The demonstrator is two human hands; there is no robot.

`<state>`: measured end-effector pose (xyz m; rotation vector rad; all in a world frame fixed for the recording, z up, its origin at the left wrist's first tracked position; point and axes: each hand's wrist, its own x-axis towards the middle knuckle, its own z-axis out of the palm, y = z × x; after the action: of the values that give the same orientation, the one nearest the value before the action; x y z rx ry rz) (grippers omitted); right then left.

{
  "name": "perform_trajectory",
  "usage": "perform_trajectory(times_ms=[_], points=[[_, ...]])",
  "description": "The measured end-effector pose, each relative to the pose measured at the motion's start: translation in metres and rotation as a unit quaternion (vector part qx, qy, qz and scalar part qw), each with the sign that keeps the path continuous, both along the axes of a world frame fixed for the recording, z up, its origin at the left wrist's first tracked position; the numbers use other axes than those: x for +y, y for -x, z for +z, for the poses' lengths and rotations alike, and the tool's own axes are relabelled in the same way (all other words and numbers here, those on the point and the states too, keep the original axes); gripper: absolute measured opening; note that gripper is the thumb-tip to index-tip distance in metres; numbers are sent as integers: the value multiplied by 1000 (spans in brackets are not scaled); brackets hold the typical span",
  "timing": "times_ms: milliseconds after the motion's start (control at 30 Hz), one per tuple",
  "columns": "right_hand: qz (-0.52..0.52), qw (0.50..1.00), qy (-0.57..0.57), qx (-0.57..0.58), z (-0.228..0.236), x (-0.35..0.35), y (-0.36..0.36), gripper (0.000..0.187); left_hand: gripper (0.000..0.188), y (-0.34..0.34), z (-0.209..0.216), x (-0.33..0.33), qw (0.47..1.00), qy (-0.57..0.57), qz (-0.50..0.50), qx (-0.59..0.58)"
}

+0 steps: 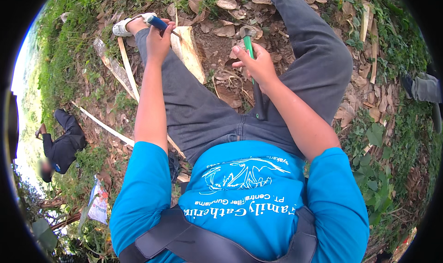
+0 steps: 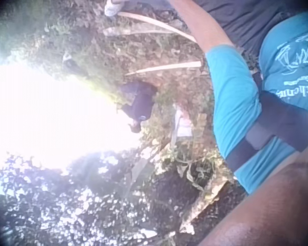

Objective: The person sits on the ground and uses a hammer and a chisel to carve a rectangular piece of wood. They repeatedly strike the chisel to remove wood shavings and shape the block, occasionally adjusting the wood's position.

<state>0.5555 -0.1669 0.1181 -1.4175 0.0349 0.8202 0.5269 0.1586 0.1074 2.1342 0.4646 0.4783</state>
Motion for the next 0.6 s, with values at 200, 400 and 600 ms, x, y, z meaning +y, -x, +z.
perform_trajectory(times_ms=[200,400,600], points=[[12,1000,3,7,2,-1,1,58,15,-1,-38,11,998,33,-46,-2],[-1,1000,-3,0,-1,-1,0,62,13,-5,-44,11,997,57,-40,-29],[4,1000,2,9,-4,-1,0,63,15,-5,-48,6,999,32,-36,-24]])
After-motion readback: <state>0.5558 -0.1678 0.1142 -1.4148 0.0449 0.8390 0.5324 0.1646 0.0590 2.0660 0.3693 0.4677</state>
